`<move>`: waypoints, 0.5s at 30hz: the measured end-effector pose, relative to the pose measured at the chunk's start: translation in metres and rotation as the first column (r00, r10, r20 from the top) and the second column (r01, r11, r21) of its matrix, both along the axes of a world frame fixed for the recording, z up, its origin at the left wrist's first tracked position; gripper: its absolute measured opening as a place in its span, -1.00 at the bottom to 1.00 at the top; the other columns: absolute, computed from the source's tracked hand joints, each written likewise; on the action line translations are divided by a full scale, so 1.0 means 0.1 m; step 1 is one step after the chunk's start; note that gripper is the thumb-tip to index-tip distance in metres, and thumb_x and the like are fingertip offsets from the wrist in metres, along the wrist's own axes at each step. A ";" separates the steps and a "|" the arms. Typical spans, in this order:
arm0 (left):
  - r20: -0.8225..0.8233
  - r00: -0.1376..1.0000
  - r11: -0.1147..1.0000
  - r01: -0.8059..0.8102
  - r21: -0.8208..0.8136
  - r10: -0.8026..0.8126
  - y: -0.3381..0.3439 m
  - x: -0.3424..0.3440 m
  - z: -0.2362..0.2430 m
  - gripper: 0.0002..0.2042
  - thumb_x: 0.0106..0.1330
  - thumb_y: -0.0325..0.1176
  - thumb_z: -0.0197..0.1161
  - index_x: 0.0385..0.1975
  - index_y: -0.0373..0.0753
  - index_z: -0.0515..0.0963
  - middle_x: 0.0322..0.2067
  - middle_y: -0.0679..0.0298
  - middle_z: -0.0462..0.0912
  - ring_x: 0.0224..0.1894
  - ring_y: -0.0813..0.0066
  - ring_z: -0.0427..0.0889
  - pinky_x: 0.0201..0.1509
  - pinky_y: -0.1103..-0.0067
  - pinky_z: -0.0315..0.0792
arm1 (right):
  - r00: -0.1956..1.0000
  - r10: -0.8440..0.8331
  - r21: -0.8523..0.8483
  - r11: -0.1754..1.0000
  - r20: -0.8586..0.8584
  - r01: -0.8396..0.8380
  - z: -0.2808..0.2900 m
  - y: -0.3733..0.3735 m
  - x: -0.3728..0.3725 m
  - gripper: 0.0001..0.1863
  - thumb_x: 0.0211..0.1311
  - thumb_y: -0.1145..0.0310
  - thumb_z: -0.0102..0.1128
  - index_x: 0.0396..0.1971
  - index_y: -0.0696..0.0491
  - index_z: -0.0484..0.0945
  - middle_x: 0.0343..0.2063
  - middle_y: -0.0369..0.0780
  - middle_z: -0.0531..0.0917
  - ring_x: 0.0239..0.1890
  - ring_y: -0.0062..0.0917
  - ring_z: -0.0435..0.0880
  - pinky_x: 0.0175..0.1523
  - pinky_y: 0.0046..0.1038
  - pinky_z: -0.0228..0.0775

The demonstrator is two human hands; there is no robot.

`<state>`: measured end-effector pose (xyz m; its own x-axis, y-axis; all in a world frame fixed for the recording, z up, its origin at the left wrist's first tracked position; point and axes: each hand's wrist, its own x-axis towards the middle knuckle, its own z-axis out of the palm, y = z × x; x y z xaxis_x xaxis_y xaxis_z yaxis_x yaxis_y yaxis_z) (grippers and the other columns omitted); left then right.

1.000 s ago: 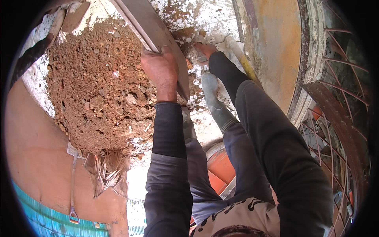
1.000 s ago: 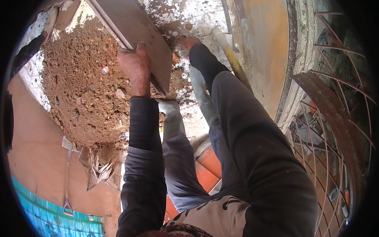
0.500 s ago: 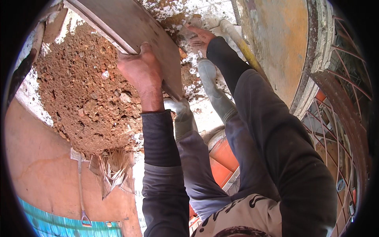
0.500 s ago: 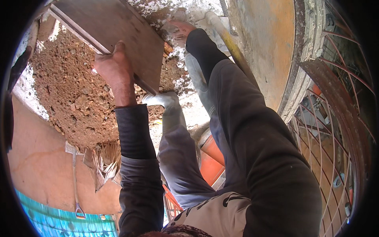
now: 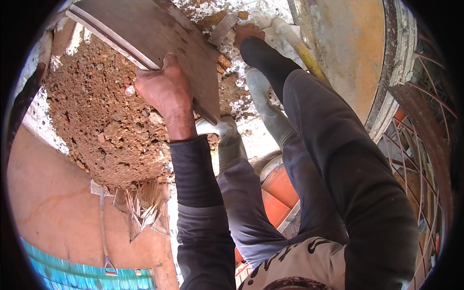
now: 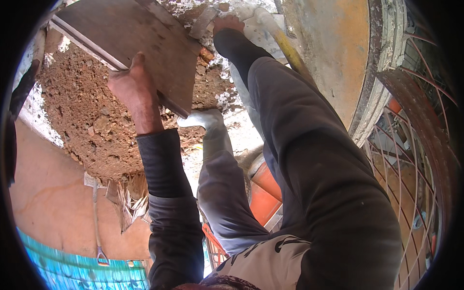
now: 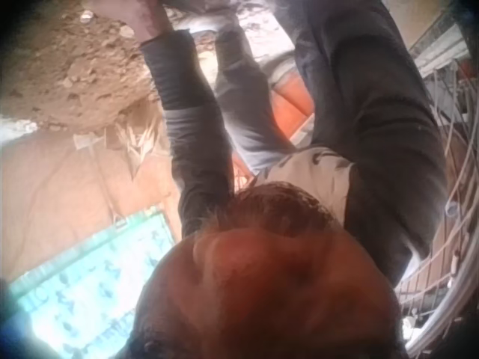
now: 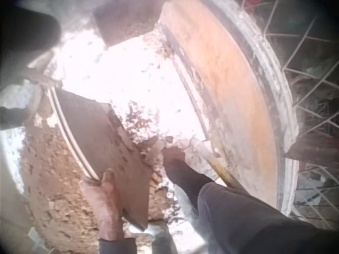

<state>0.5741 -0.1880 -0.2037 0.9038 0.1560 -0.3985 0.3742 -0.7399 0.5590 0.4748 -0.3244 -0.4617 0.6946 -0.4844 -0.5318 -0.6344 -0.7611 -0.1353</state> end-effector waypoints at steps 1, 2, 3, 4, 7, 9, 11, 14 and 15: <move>0.008 1.000 0.998 0.019 -0.052 -0.019 -0.07 0.00 -0.01 -0.76 0.23 -0.50 0.37 -0.24 -0.56 0.53 -0.38 -0.10 0.71 -0.36 0.19 0.74 -0.17 0.36 0.60 | 0.993 -0.086 -0.022 0.996 0.078 0.088 -0.22 -0.11 -0.11 -0.42 0.15 0.18 0.37 0.20 -0.07 0.48 -0.07 -0.04 0.71 -0.02 -0.06 0.70 0.07 -0.06 0.52; 0.022 1.000 0.997 0.022 -0.079 -0.020 -0.05 0.00 -0.03 -0.77 0.23 -0.50 0.37 -0.25 -0.55 0.54 -0.40 -0.09 0.71 -0.37 0.20 0.74 -0.17 0.36 0.60 | 0.990 -0.140 0.105 0.985 0.024 0.136 -0.29 -0.16 -0.06 -0.40 0.13 0.17 0.39 0.20 -0.09 0.48 -0.09 -0.03 0.71 -0.05 -0.05 0.71 0.06 -0.07 0.53; 0.037 0.999 0.995 0.015 -0.102 -0.011 0.01 -0.01 -0.02 -0.77 0.23 -0.50 0.37 -0.25 -0.54 0.54 -0.41 -0.08 0.71 -0.38 0.20 0.74 -0.18 0.36 0.60 | 0.984 -0.175 0.232 0.956 -0.035 0.178 -0.31 -0.16 -0.01 -0.38 0.12 0.16 0.41 0.21 -0.11 0.48 -0.11 -0.02 0.71 -0.08 -0.03 0.71 0.04 -0.07 0.53; 0.039 0.999 0.996 0.010 -0.093 -0.006 0.06 -0.01 -0.06 -0.77 0.23 -0.50 0.37 -0.25 -0.54 0.54 -0.41 -0.08 0.72 -0.38 0.20 0.74 -0.17 0.36 0.59 | 0.975 -0.201 0.351 0.909 -0.099 0.223 -0.32 -0.16 0.03 -0.37 0.10 0.15 0.44 0.22 -0.13 0.48 -0.13 0.00 0.71 -0.11 -0.01 0.71 0.03 -0.08 0.54; 0.010 1.000 0.996 -0.010 -0.083 0.010 0.06 -0.01 -0.04 -0.76 0.23 -0.49 0.39 -0.22 -0.53 0.55 -0.35 -0.08 0.73 -0.33 0.20 0.73 -0.11 0.35 0.59 | 0.978 -0.144 0.603 0.771 -0.148 0.205 -0.32 -0.24 0.02 -0.50 0.17 0.14 0.39 0.13 -0.12 0.57 -0.22 0.00 0.72 -0.21 -0.12 0.73 -0.05 -0.19 0.57; 0.029 1.000 0.992 0.006 -0.123 -0.003 0.02 0.01 -0.08 -0.74 0.22 -0.47 0.41 -0.22 -0.52 0.55 -0.35 -0.07 0.73 -0.32 0.21 0.74 -0.10 0.35 0.59 | 0.989 -0.074 0.594 0.793 -0.127 0.136 -0.32 -0.36 -0.10 -0.61 0.22 0.13 0.34 0.02 -0.08 0.65 -0.26 -0.01 0.73 -0.29 -0.21 0.74 -0.11 -0.25 0.57; 0.016 1.000 0.995 -0.006 -0.099 0.008 0.13 -0.01 -0.08 -0.71 0.21 -0.43 0.42 -0.22 -0.53 0.55 -0.34 -0.07 0.72 -0.31 0.19 0.72 -0.09 0.35 0.57 | 0.970 -0.160 0.510 0.828 -0.184 0.233 -0.15 -0.21 -0.16 -0.73 0.30 0.12 0.23 -0.19 -0.04 0.75 -0.37 -0.04 0.71 -0.35 -0.34 0.72 -0.17 -0.26 0.54; -0.051 0.998 0.994 0.026 -0.104 -0.031 0.00 0.00 -0.05 -0.66 0.18 -0.36 0.43 -0.23 -0.54 0.56 -0.33 -0.08 0.71 -0.30 0.14 0.70 -0.06 0.34 0.52 | 0.932 -0.342 0.598 0.725 -0.118 0.342 -0.04 -0.61 -0.44 -0.54 0.11 0.08 0.42 -0.23 0.22 0.71 -0.32 -0.05 0.77 -0.22 -0.27 0.78 -0.08 -0.24 0.58; -0.045 0.999 0.998 0.004 -0.065 -0.007 0.15 0.01 -0.05 -0.66 0.18 -0.35 0.44 -0.24 -0.55 0.56 -0.33 -0.10 0.71 -0.30 0.14 0.71 -0.05 0.34 0.52 | 0.887 -0.431 0.705 0.579 -0.162 0.410 0.24 -0.50 -0.31 -0.53 0.15 0.12 0.41 -0.15 0.24 0.68 -0.27 -0.04 0.76 -0.22 -0.21 0.78 -0.09 -0.23 0.59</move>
<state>0.5755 -0.1735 -0.2084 0.8855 0.1231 -0.4481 0.3959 -0.7046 0.5889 0.4437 -0.3746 -0.4372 0.5296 -0.2121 -0.8213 -0.8467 -0.0734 -0.5270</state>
